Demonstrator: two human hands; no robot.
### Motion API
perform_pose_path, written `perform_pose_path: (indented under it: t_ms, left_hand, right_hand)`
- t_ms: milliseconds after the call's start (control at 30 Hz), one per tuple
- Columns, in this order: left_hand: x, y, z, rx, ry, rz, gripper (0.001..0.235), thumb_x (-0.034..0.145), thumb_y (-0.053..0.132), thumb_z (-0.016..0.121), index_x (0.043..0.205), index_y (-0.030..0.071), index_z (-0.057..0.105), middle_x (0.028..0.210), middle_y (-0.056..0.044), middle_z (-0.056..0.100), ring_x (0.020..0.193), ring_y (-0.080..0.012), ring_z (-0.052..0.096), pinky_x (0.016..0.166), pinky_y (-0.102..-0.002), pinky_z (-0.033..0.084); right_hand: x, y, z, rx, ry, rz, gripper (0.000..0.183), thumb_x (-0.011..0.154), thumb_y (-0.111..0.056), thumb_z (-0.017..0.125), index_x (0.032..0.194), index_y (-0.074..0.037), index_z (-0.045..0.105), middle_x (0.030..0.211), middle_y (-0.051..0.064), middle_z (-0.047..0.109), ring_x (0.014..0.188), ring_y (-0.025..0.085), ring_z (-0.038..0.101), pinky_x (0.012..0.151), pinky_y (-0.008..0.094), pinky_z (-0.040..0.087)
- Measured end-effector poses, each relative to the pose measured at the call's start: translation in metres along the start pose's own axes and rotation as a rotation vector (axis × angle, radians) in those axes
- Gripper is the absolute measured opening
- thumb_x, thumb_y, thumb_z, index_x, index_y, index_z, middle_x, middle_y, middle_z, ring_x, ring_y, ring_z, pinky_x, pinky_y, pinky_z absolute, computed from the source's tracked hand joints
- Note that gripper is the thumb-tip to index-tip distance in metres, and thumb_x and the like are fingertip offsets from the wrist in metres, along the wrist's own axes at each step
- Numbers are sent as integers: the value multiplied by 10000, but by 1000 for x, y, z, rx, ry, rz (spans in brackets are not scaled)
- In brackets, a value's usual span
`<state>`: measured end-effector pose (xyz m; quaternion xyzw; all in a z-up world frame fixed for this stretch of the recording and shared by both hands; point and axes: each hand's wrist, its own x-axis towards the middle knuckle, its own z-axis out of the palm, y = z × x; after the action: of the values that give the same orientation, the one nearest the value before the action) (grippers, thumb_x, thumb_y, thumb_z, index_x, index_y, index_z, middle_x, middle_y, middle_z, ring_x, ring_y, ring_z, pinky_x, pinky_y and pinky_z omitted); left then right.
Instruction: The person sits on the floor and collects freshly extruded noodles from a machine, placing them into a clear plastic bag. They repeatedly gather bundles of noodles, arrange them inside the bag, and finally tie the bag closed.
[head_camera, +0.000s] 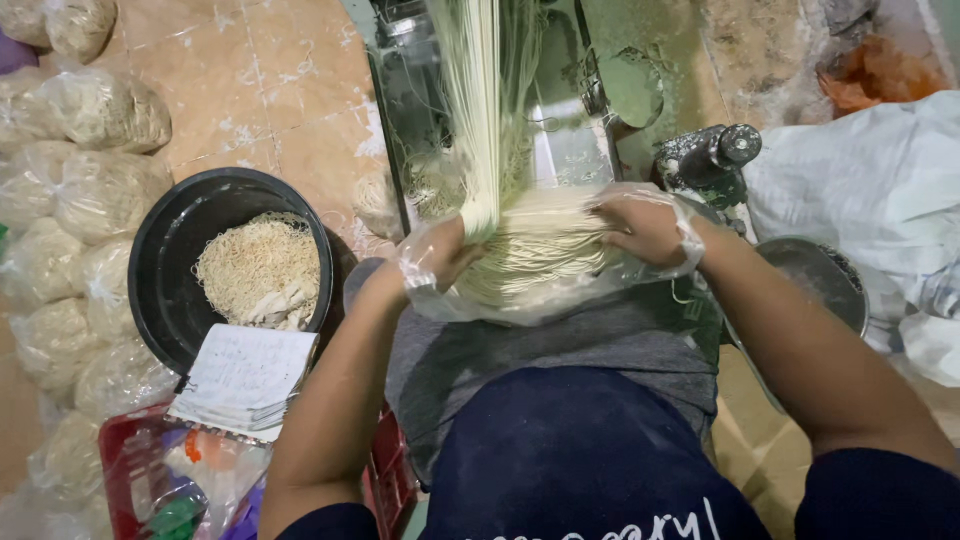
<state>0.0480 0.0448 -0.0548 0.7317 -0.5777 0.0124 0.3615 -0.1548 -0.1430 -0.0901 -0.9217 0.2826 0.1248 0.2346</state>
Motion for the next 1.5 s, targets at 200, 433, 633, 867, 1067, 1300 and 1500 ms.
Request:
perform_pose_path:
  t_ms: [200,433,633,867,1067,1300,1500]
  left_hand:
    - [40,-6,-38,43,-771,-254,309,835,379,528,964,98,529,811,-73,598,847,-239,611,758,-367,485]
    - [55,-10,-50,-54,-622,-178,379,766,247,622,1030,4,500,928,-166,609,950,-317,568,811,-410,447]
    - [31,35,-92,-99,-665,-79,269,825,190,508,973,-34,517,856,-199,611,833,-336,612,765,-432,463]
    - [17,23,-59,28,-809,-253,388,823,304,486,996,-42,524,869,-216,613,875,-343,598,743,-441,469]
    - [15,11,-44,-7,-677,-364,406,822,325,479,1029,-21,526,910,-213,613,929,-344,580,807,-441,453]
    - [-20,-27,21,-214,-377,-402,405,813,291,541,1074,-18,522,916,-212,605,941,-349,564,807,-440,449]
    - [-29,-39,41,-398,-185,-379,305,811,177,558,1024,-41,566,891,-217,614,924,-368,562,776,-458,453]
  right_hand:
    - [-22,-59,-67,506,-9,-294,460,753,-317,636,1151,-106,548,1094,97,588,1023,261,557,869,376,429]
    - [-37,-90,-119,904,-113,-358,257,841,-122,515,1071,-22,571,974,113,634,927,193,589,779,308,486]
    - [-75,-104,-116,881,-3,-431,241,826,-89,492,1018,27,581,860,161,638,838,273,630,767,387,504]
    - [-55,-88,-65,443,166,-446,269,832,-280,550,1021,-96,601,906,115,617,906,306,592,774,406,455]
    - [-21,-85,-33,234,242,-426,454,812,-357,554,1163,-75,498,1007,203,525,976,396,523,825,451,417]
    - [-18,-106,-40,208,299,-280,495,849,-460,473,1128,-51,483,966,291,550,915,446,543,782,513,408]
    - [-16,-103,-34,282,298,-276,482,845,-454,499,1153,-85,467,899,245,564,878,426,546,757,492,415]
